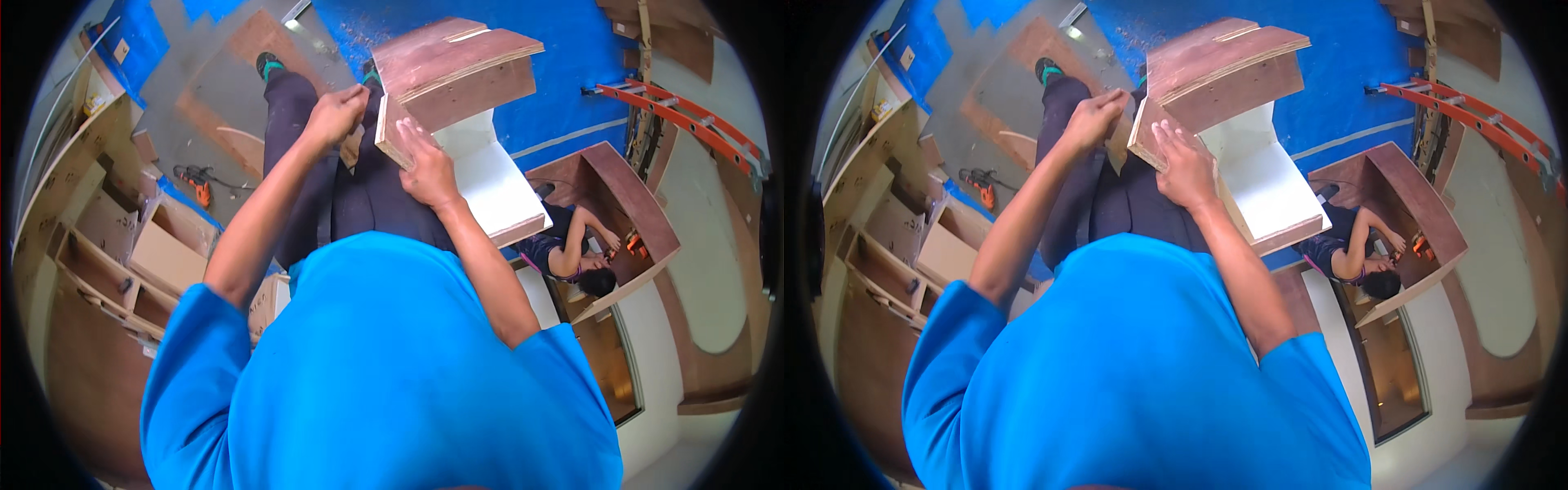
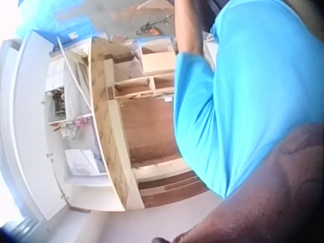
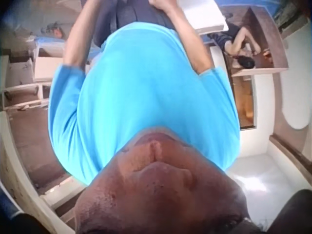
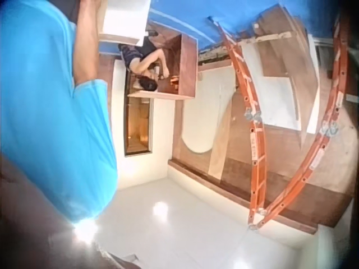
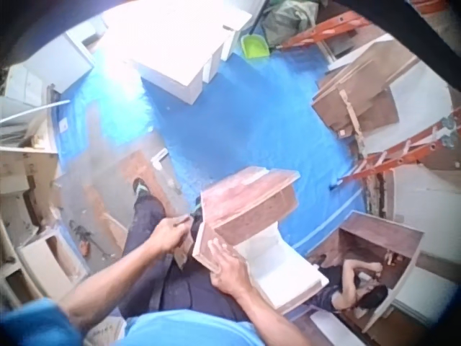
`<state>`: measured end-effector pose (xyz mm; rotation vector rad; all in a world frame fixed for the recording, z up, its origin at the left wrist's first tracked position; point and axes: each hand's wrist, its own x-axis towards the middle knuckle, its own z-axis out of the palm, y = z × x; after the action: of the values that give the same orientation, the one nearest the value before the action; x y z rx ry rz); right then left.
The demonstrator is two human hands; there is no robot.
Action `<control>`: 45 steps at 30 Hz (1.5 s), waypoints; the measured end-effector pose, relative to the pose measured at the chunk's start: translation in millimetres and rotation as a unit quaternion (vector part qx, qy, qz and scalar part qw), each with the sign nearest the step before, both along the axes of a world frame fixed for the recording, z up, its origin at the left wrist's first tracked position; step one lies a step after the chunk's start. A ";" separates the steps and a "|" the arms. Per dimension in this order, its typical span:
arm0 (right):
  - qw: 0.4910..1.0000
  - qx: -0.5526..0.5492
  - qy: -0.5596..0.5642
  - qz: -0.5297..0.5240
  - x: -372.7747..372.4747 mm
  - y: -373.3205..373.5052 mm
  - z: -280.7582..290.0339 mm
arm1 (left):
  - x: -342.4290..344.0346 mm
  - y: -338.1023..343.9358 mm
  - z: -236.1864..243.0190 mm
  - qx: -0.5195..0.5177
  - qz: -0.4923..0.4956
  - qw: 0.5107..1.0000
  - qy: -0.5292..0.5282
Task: The person assembles a wooden structure by fitting wooden boards together, using a hammer to tap pieces into place and securing them within a cabinet frame.
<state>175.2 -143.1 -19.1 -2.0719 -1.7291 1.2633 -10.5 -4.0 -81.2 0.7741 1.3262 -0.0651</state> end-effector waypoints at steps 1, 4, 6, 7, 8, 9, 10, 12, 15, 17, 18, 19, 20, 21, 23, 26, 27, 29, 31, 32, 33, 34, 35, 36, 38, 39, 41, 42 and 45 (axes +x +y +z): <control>1.000 0.020 -0.004 -0.001 -1.1 1.1 -3.4 | -12.8 -7.4 25.2 0.031 -0.026 0.999 -0.030; 1.000 0.023 0.014 -0.002 1.1 10.2 -0.9 | -26.7 -24.5 85.4 -0.007 0.014 0.999 -0.051; 0.999 0.008 0.031 -0.001 12.2 18.6 2.6 | -31.2 -29.4 103.3 -0.101 0.081 0.992 -0.009; 0.997 -0.008 0.071 -0.014 21.6 23.0 2.3 | -32.5 -30.6 103.4 -0.101 0.090 0.991 -0.011; 0.993 -0.025 0.111 -0.028 30.9 27.8 1.6 | -34.1 -30.1 100.5 -0.109 0.112 0.988 0.010; 0.993 -0.027 0.110 -0.021 37.6 29.1 1.7 | -37.1 -31.4 98.3 -0.120 0.132 0.983 0.031; 0.988 -0.048 0.139 -0.036 44.2 33.3 -1.7 | -37.6 -32.8 90.8 -0.119 0.173 0.978 0.020; 0.977 -0.093 0.182 -0.062 59.2 39.1 -8.1 | -38.3 -31.5 80.2 -0.121 0.189 0.974 0.030; 0.956 -0.183 0.218 -0.076 84.5 46.4 -21.2 | -38.7 -32.5 81.6 -0.120 0.212 0.969 0.039; 0.956 -0.143 0.249 -0.062 91.4 45.8 -27.7 | -48.8 -40.8 73.3 -0.109 0.193 0.975 0.010; 0.957 -0.146 0.245 -0.056 90.5 48.0 -24.7 | -50.9 -38.9 73.5 -0.112 0.207 0.972 -0.009; 0.958 -0.150 0.241 -0.051 89.4 49.9 -21.1 | -51.1 -40.6 75.2 -0.109 0.211 0.971 -0.010; 0.958 -0.148 0.240 -0.048 89.2 47.9 -21.8 | -53.1 -40.6 76.7 -0.106 0.199 0.974 0.006; 0.952 -0.144 0.261 -0.061 86.8 46.6 -24.5 | -53.5 -37.0 82.6 -0.102 0.184 0.977 0.024; 0.946 -0.137 0.284 -0.074 86.2 43.5 -27.5 | -51.4 -40.0 82.3 -0.090 0.191 0.977 0.021; 0.962 -0.113 0.243 -0.051 76.4 44.7 -15.4 | -48.5 -38.1 85.7 -0.087 0.190 0.978 -0.006; 0.967 -0.104 0.224 -0.055 70.1 44.9 -6.8 | -46.2 -35.5 88.3 -0.089 0.177 0.980 -0.014; 0.972 -0.096 0.206 -0.056 60.0 47.0 7.4 | -39.5 -31.3 93.2 -0.091 0.167 0.981 -0.023; 0.980 -0.089 0.171 -0.051 50.6 46.5 18.0 | -31.7 -25.4 96.9 -0.077 0.128 0.988 -0.029; 0.980 -0.089 0.172 -0.052 47.0 41.2 15.7 | -27.3 -24.7 98.1 -0.078 0.127 0.988 -0.027; 0.985 -0.079 0.149 -0.038 41.6 37.6 12.8 | -23.6 -22.1 97.6 -0.086 0.134 0.987 -0.028; 0.989 -0.068 0.126 -0.024 36.9 34.6 9.7 | -19.5 -19.3 97.1 -0.094 0.141 0.985 -0.029; 0.989 -0.068 0.129 -0.027 32.4 29.7 7.7 | -14.5 -16.9 95.9 -0.094 0.139 0.985 -0.026; 0.993 -0.061 0.097 -0.012 23.4 24.7 10.0 | -11.6 -15.8 94.6 -0.090 0.136 0.986 -0.042; 0.998 -0.032 0.060 0.009 10.5 18.3 8.1 | -6.8 -14.4 92.6 -0.078 0.138 0.984 -0.079; 0.997 -0.036 0.065 0.001 4.5 14.3 6.9 | -1.4 -13.1 99.9 -0.083 0.131 0.985 -0.073; 1.000 -0.001 0.011 0.001 -4.6 8.1 5.0 | 8.3 -9.4 117.7 -0.023 0.023 0.999 -0.016; 1.000 -0.005 0.014 -0.006 -5.4 7.2 3.4 | 11.8 -13.0 111.8 0.090 -0.019 0.995 0.029; 1.000 0.017 0.001 0.001 -5.6 3.3 -1.3 | 5.5 -11.2 99.5 0.032 -0.042 0.998 0.016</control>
<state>169.5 -139.8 -20.4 -2.0511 -1.7395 1.2276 -5.1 -15.1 18.3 0.8856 1.3308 -0.1027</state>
